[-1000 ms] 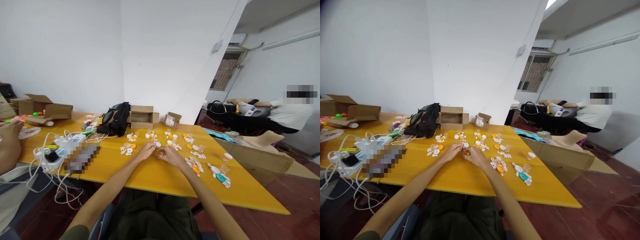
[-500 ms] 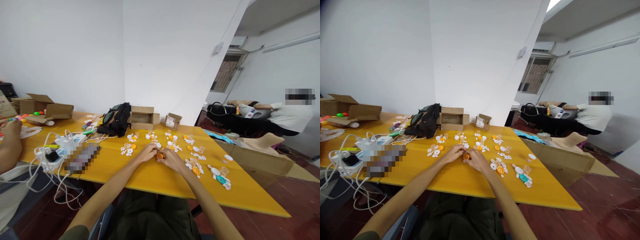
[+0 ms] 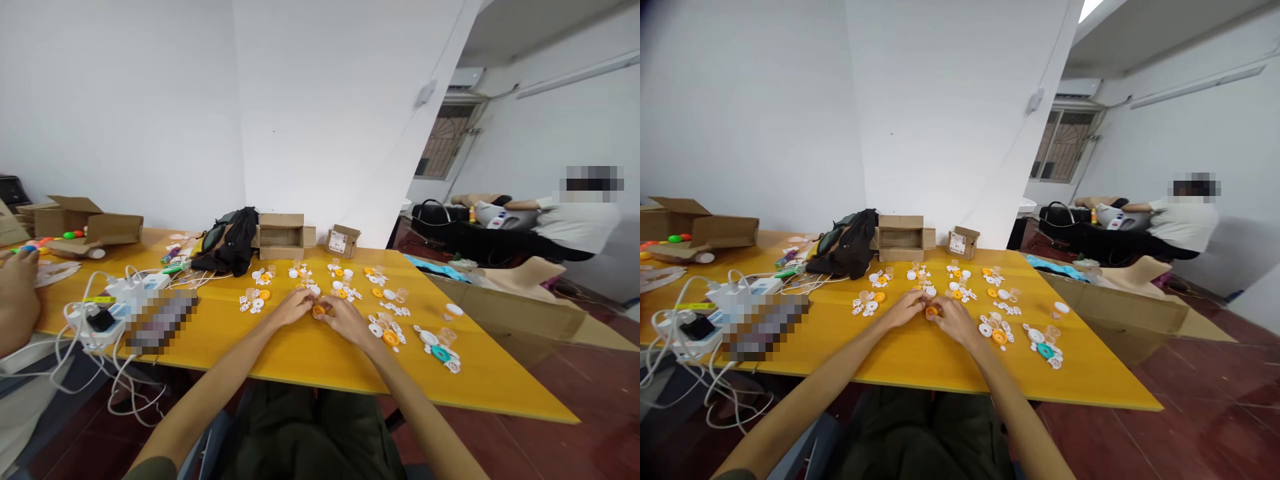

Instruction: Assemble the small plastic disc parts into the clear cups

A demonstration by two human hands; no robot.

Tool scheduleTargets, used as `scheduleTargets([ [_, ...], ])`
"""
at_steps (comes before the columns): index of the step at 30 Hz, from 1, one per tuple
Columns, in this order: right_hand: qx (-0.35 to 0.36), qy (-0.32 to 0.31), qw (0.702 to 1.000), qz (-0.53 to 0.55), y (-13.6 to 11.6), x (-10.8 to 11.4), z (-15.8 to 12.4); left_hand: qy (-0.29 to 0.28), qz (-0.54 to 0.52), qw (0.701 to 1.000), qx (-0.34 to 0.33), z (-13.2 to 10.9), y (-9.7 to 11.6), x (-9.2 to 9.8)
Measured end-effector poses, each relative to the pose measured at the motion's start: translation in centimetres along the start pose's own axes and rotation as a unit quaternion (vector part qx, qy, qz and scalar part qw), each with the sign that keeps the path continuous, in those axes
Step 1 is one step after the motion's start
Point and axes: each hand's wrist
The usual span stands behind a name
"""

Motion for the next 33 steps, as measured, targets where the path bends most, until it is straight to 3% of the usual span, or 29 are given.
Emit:
scheduleTargets([
  [14,-0.003,0.014,1.0,0.026,-0.7,0.6,0.2,0.015,-0.01,1.0,-0.006,-0.1,0.3,0.4],
  [20,0.02,0.022,1.0,0.007,-1.2,0.6,1.0,0.104,-0.016,0.994,0.01,0.1,0.8,1.6],
  [25,0.037,0.016,0.999,-0.016,-2.3,-1.2,1.8,0.172,-0.021,0.985,0.019,0.3,0.7,2.6],
  [29,0.059,0.006,0.998,-0.035,-2.9,-2.6,1.9,0.17,-0.028,0.985,0.024,0.4,0.7,2.7],
  [33,0.08,0.032,0.996,-0.017,-2.2,-2.5,1.3,0.151,-0.011,0.988,0.029,0.3,1.0,2.6],
])
Point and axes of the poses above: each hand's wrist, its own z-axis towards the middle knuckle, its own x-axis out of the back of the hand, y = z × x, and after that the axes turned 4 degrees about -z, right-handed
